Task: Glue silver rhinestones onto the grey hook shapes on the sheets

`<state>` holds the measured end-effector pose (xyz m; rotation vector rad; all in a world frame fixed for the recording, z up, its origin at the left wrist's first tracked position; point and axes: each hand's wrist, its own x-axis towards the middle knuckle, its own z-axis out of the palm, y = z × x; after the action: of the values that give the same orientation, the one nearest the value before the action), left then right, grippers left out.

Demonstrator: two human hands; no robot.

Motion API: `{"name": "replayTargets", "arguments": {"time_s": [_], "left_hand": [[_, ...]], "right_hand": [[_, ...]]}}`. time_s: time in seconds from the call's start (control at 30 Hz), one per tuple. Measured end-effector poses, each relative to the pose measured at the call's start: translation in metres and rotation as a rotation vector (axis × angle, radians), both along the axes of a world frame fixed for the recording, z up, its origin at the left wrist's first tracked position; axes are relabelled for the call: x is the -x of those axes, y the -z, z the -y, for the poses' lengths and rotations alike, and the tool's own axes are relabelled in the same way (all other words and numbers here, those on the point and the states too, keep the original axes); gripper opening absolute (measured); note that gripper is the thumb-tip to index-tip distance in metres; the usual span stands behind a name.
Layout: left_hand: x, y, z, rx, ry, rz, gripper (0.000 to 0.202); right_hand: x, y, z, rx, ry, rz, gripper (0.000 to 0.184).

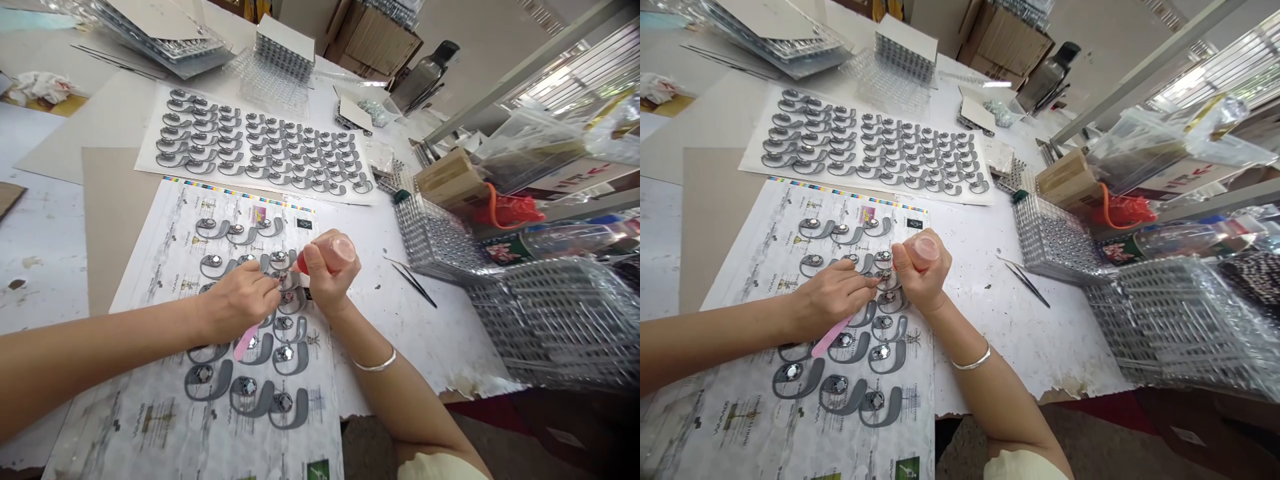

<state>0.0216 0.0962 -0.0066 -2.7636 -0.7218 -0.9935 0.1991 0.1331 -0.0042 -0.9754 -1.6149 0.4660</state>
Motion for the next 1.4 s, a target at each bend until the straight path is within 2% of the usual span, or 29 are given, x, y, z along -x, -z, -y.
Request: {"name": "replayTargets", "arguments": {"time_s": [0.2,0.53,0.87,1.13,1.4], "left_hand": [[0.001,-0.001,-0.001,0.02,0.01,0.009,0.023],[0.002,0.001,-0.002,0.034,0.019,0.006,0.023],[0.003,-0.001,-0.003,0.042,0.017,0.006,0.023],[0.008,0.001,-0.01,0.249,0.034,0.024,0.021],[0.014,0.004,-0.017,0.434,0.107,0.173,0.008]], "right_hand": [[-0.001,-0.001,0.001,-0.019,0.0,0.016,0.025],[0.001,-0.008,0.003,-0.18,-0.007,0.133,0.029],[0.001,-0.012,0.003,-0.324,-0.071,0.153,0.018],[0.001,-0.011,0.005,-0.319,-0.085,0.155,0.015],[0.004,-0.013,0.006,-0.331,-0.096,0.117,0.015]]}}
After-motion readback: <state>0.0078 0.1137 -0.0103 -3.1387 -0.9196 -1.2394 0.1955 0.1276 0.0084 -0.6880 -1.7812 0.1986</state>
